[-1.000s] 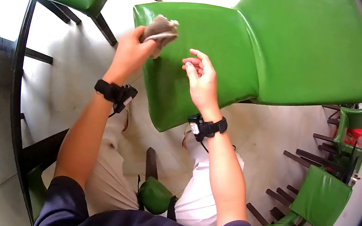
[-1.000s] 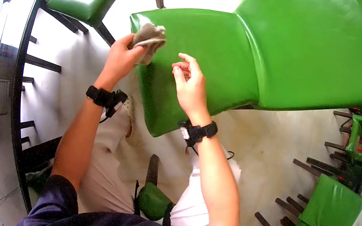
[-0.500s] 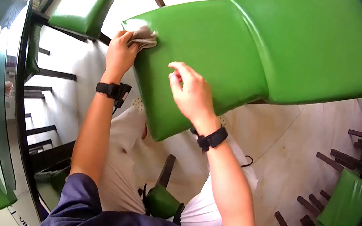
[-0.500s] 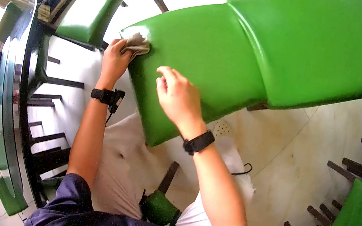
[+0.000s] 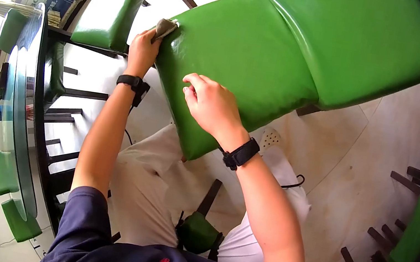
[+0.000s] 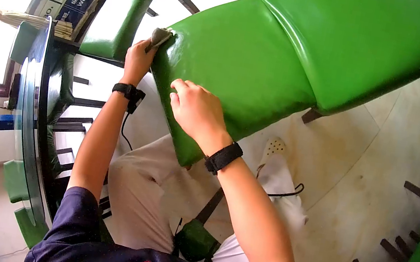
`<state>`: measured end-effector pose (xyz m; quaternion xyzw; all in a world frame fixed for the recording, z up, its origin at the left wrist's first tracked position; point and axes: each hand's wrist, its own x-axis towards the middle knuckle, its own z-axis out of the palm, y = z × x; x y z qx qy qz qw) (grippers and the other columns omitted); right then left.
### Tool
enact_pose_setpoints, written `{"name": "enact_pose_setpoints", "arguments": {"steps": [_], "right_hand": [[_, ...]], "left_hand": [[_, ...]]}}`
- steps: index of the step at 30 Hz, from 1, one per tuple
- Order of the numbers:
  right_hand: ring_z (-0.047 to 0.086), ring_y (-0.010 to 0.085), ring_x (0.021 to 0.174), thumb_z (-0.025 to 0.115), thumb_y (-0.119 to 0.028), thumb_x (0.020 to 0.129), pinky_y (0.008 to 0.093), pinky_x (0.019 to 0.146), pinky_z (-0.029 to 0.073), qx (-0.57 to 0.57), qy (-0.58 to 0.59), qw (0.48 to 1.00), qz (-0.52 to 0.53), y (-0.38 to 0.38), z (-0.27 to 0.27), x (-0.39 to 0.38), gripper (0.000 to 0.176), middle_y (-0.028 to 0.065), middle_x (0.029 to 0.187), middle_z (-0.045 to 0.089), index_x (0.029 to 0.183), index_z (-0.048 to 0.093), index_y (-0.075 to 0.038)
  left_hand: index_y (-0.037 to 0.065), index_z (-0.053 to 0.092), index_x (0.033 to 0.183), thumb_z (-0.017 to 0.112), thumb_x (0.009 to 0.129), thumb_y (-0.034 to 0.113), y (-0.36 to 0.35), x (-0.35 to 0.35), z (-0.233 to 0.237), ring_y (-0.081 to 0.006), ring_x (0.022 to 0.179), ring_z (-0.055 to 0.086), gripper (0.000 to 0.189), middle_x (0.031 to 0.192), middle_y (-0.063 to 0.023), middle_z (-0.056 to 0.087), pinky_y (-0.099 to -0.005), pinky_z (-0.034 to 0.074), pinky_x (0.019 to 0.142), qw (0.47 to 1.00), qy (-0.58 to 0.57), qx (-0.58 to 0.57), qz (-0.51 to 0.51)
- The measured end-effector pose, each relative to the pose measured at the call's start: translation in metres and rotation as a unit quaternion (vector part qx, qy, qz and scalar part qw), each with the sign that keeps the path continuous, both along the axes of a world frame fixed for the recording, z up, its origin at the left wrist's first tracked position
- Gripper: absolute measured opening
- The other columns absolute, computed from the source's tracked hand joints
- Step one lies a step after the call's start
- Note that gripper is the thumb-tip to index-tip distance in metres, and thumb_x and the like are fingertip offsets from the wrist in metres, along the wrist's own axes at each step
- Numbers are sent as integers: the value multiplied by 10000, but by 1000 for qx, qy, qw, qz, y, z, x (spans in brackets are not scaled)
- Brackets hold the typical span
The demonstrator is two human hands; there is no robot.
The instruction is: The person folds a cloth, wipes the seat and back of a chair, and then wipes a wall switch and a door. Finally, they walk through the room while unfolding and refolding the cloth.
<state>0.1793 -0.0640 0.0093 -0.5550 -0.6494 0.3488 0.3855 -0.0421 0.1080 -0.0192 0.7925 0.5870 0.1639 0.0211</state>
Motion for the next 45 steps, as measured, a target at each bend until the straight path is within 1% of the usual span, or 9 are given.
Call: {"name": "enact_pose_setpoints", "arguments": {"steps": [5, 8, 9, 13, 28, 32, 36, 40, 45], "right_hand": [[703, 336, 872, 587, -187, 968, 465, 750, 568, -6, -7, 1000, 16, -7, -3, 1, 169, 130, 968, 722, 1054, 652, -58], [702, 338, 872, 595, -182, 964, 465, 750, 570, -5, -14, 1000, 12, -6, -8, 5, 163, 131, 959, 719, 1043, 651, -51], [701, 339, 875, 599, -178, 962, 465, 750, 570, -4, -17, 1000, 10, -5, -8, 6, 160, 131, 955, 718, 1038, 650, -48], [701, 340, 880, 605, -173, 957, 467, 749, 570, 8, -6, 1000, 2, -5, -8, 9, 152, 133, 949, 717, 1027, 647, -44], [705, 359, 860, 588, -227, 970, 473, 760, 572, 13, -9, 1000, -11, -2, -5, 23, 189, 152, 967, 728, 1010, 675, -64], [704, 360, 849, 589, -235, 971, 467, 744, 570, 2, -25, 999, -27, -1, -5, 29, 189, 142, 962, 732, 999, 675, -68], [700, 345, 821, 581, -229, 971, 466, 711, 564, 35, -2, 998, -44, 1, -8, 29, 180, 123, 928, 728, 961, 674, -75], [694, 337, 799, 580, -215, 969, 450, 691, 559, 44, 17, 997, -68, 7, -10, 31, 166, 112, 911, 727, 945, 673, -80], [685, 334, 761, 596, -175, 947, 429, 661, 549, 79, 35, 989, -117, 14, -14, 45, 128, 107, 874, 725, 926, 676, -77]], "left_hand": [[-28, 632, 1066, 601, 892, 111, 21, 2, -6, -419, 1046, 626, 224, 1010, -244, 687, -489, 499, 925, 998, 54, 14, 4], [-13, 611, 1099, 602, 888, 91, 40, -1, -14, -423, 1045, 621, 235, 1002, -247, 683, -496, 492, 931, 998, 48, 29, 0], [-11, 584, 1225, 648, 895, 100, 46, -5, -17, -444, 1048, 632, 354, 1077, -264, 672, -504, 504, 905, 996, 80, 32, -8], [-20, 599, 1133, 630, 898, 88, 49, -13, -23, -460, 1038, 633, 261, 1064, -278, 673, -512, 505, 901, 998, 52, 19, -11], [-73, 601, 933, 612, 903, 117, -96, -14, -12, -515, 861, 646, 193, 863, -323, 657, -526, 513, 745, 990, -60, -121, 46], [-59, 532, 1035, 636, 908, 111, -109, -18, -28, -530, 922, 623, 236, 936, -337, 652, -546, 501, 787, 993, -100, -67, -12], [-78, 494, 1040, 641, 904, 131, -81, -22, -18, -538, 958, 612, 289, 957, -347, 643, -559, 495, 807, 991, -58, -102, 64], [-57, 577, 1027, 617, 911, 283, -1, -34, -19, -538, 983, 631, 362, 1013, -340, 674, -558, 505, 880, 992, -42, -7, 120], [-49, 625, 1072, 590, 892, 264, 21, -13, -21, -516, 991, 645, 363, 1040, -317, 690, -542, 516, 891, 995, -13, -57, 86]]}}
